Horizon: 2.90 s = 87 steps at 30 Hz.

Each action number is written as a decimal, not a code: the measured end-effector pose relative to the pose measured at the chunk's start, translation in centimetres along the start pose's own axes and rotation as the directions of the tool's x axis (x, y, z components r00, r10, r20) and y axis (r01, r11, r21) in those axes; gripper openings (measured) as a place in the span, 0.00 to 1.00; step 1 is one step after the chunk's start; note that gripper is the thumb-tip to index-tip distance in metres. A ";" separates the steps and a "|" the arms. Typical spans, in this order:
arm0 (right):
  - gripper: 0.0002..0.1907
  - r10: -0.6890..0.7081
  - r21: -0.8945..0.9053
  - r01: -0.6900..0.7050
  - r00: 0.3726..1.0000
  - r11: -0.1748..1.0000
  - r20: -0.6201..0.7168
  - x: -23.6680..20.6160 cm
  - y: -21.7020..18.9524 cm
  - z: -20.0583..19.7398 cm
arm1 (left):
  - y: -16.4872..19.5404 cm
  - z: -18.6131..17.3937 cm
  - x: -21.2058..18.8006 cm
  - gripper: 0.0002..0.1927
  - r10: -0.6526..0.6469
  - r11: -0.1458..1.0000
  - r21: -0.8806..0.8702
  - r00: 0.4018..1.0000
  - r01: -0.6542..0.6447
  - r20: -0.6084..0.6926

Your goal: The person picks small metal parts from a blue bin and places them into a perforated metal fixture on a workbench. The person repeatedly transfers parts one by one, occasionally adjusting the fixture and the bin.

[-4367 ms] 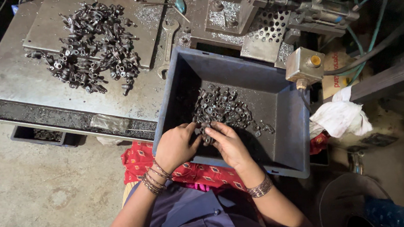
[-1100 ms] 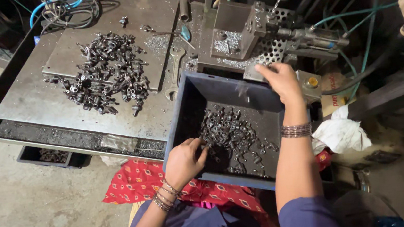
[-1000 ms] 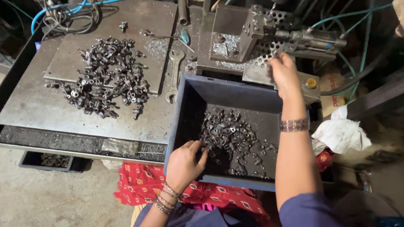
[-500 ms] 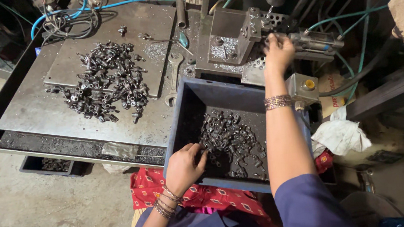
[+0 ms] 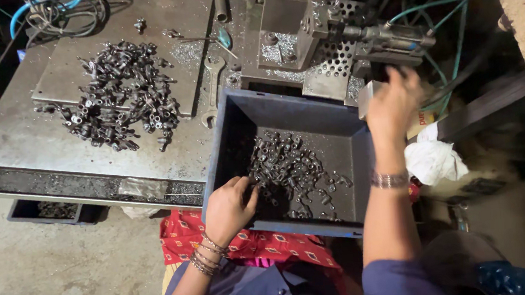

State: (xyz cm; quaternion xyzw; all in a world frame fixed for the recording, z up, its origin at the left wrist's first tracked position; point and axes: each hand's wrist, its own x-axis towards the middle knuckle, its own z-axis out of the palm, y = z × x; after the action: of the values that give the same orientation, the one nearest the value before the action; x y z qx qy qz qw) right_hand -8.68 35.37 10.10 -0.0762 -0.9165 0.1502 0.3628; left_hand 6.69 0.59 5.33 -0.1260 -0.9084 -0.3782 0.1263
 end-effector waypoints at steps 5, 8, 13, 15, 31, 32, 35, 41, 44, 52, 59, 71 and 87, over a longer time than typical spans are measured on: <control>0.19 0.029 -0.108 -0.017 0.994 0.994 0.104 -2.7 1.6 -3.5 | -0.1 0.1 -0.2 0.09 0.014 0.999 -0.032 1.000 -0.014 -0.002; 0.20 -0.052 -0.109 0.064 0.992 0.992 0.112 -2.8 2.2 -3.5 | -0.1 0.2 -0.2 0.10 -0.002 1.000 -0.026 1.000 0.002 -0.001; 0.21 -0.074 -0.142 0.095 0.987 0.985 0.146 -2.4 2.5 -3.6 | -0.4 0.3 -0.1 0.10 0.025 1.000 0.003 1.000 -0.025 -0.013; 0.23 -0.043 -0.137 0.069 0.982 0.988 0.183 -2.2 2.1 -4.0 | -0.4 0.2 -0.2 0.10 0.036 0.999 0.002 0.999 -0.036 -0.013; 0.31 -0.451 0.750 -0.070 0.760 0.658 0.467 -21.2 -13.7 -5.7 | 3.5 4.4 -1.7 0.40 -0.137 0.776 -0.626 0.989 0.073 -0.055; 0.30 -0.439 0.751 -0.109 0.754 0.651 0.490 -21.2 -13.1 -5.4 | 3.6 4.3 -1.6 0.42 -0.148 0.734 -0.673 0.989 0.090 -0.029; 0.22 -0.282 0.665 -0.244 0.765 0.706 0.579 -21.0 -11.2 -4.0 | 3.5 3.0 -1.3 0.41 -0.045 0.735 -0.668 0.991 0.120 0.129; 0.20 -0.031 0.650 -0.603 0.722 0.462 0.691 -21.1 -9.6 -3.0 | -2.3 -0.2 2.3 0.23 -0.011 0.909 -0.413 0.990 -0.049 -0.143; 0.18 -0.111 0.624 -0.390 0.785 0.677 0.610 -21.0 -10.4 -3.7 | -10.9 -0.9 7.1 0.13 -0.139 0.950 -0.310 0.944 0.042 -0.299; 0.16 -0.303 0.638 -0.119 0.805 0.761 0.511 -20.6 -12.9 -5.5 | -26.0 2.9 6.6 0.32 -0.089 0.906 0.338 0.897 0.253 -0.434; 0.15 -0.271 0.614 -0.184 0.775 0.768 0.571 -20.3 -13.0 -5.7 | -25.8 3.1 5.8 0.31 -0.164 0.949 0.193 0.911 0.251 -0.378; 0.14 -0.247 0.655 -0.179 0.828 0.734 0.503 -20.6 -13.2 -5.8 | -27.6 3.8 10.3 0.26 -0.207 0.800 0.497 0.932 0.337 -0.299; 0.17 -0.255 0.639 -0.149 0.831 0.754 0.494 -20.9 -13.0 -5.5 | -16.6 -1.8 1.6 0.23 -0.569 -0.011 -0.992 0.815 0.129 0.113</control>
State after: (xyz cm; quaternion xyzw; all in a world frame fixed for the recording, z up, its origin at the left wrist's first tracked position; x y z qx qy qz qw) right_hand 9.86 19.15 4.81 0.1295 -0.8712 0.4651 0.0894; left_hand 0.03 -11.82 -3.83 0.1246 -0.3809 -0.9144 0.0565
